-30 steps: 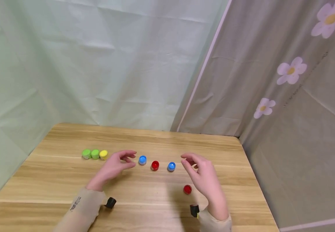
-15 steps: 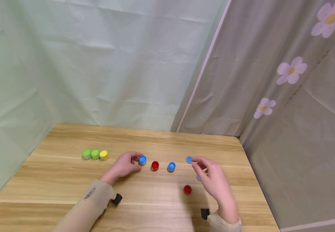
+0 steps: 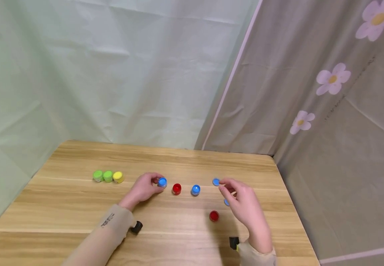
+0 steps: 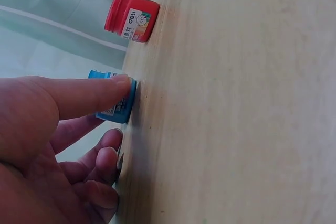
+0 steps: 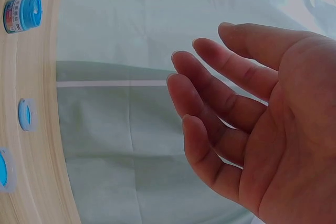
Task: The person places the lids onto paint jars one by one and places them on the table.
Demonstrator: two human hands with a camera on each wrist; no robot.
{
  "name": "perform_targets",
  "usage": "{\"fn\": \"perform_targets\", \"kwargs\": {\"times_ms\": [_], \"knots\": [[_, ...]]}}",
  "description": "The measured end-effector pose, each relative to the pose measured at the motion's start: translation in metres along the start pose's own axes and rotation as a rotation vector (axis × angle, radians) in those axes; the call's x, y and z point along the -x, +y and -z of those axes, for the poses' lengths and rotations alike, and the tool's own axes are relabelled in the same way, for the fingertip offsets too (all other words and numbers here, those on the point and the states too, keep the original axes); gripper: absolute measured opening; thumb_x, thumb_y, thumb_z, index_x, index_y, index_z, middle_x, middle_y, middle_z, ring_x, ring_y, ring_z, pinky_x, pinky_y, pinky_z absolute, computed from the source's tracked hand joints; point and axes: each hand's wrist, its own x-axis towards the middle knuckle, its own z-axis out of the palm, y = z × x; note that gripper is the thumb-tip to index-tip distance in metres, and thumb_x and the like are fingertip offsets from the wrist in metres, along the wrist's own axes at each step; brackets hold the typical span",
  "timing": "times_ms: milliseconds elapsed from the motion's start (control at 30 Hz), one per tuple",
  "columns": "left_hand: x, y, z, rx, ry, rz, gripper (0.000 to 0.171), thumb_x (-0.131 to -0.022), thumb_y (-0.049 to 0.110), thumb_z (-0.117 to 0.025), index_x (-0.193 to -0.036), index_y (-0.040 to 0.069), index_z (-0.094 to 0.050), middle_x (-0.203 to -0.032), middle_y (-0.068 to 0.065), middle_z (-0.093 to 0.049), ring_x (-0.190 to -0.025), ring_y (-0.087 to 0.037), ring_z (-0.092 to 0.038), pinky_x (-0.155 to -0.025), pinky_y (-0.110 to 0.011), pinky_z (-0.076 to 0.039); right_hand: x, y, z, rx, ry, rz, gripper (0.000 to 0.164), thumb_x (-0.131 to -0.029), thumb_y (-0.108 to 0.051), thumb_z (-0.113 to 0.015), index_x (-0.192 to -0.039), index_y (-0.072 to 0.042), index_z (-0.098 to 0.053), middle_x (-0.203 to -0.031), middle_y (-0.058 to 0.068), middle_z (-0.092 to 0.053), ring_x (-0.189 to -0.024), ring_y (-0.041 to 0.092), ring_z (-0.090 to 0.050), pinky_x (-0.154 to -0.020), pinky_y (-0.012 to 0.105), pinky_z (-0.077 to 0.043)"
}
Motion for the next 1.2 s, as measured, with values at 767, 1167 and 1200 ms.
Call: {"fn": "perform_targets", "kwargs": {"times_ms": [767, 1167, 1200], "knots": [[0.038, -0.008, 0.038, 0.328, 0.123, -0.051, 0.043, -0.095, 0.021, -0.085, -0.135, 0.010, -0.072, -0.122, -0.008, -0.068, -0.097, -0.025, -0.058, -0.073, -0.027, -0.054, 0.001, 0.007, 0.004, 0.014, -0.006, -0.014, 0.018, -0.107, -0.023, -0.069, -0.121, -0.015, -0.077, -0.099, -0.008, -0.076, -0.087, 0.009, -0.069, -0.076, 0.029, -0.058], [0.045, -0.005, 0.053, 0.349, 0.141, -0.079, 0.052, -0.097, 0.030, -0.083, -0.140, 0.007, -0.068, -0.123, -0.011, -0.066, -0.105, -0.026, -0.057, -0.073, -0.027, -0.053, -0.001, 0.007, 0.001, 0.009, -0.017, -0.022, 0.018, -0.108, -0.024, -0.069, -0.122, -0.016, -0.077, -0.097, -0.012, -0.075, -0.085, 0.007, -0.068, -0.076, 0.029, -0.058], [0.045, -0.005, 0.054, 0.348, 0.142, -0.084, 0.052, -0.097, 0.030, -0.083, -0.141, 0.007, -0.068, -0.122, -0.011, -0.066, -0.105, -0.027, -0.057, -0.074, -0.027, -0.053, -0.001, 0.006, 0.002, 0.007, -0.017, -0.026, 0.018, -0.108, -0.024, -0.069, -0.122, -0.016, -0.077, -0.098, -0.012, -0.075, -0.085, 0.007, -0.068, -0.076, 0.029, -0.058]]}}
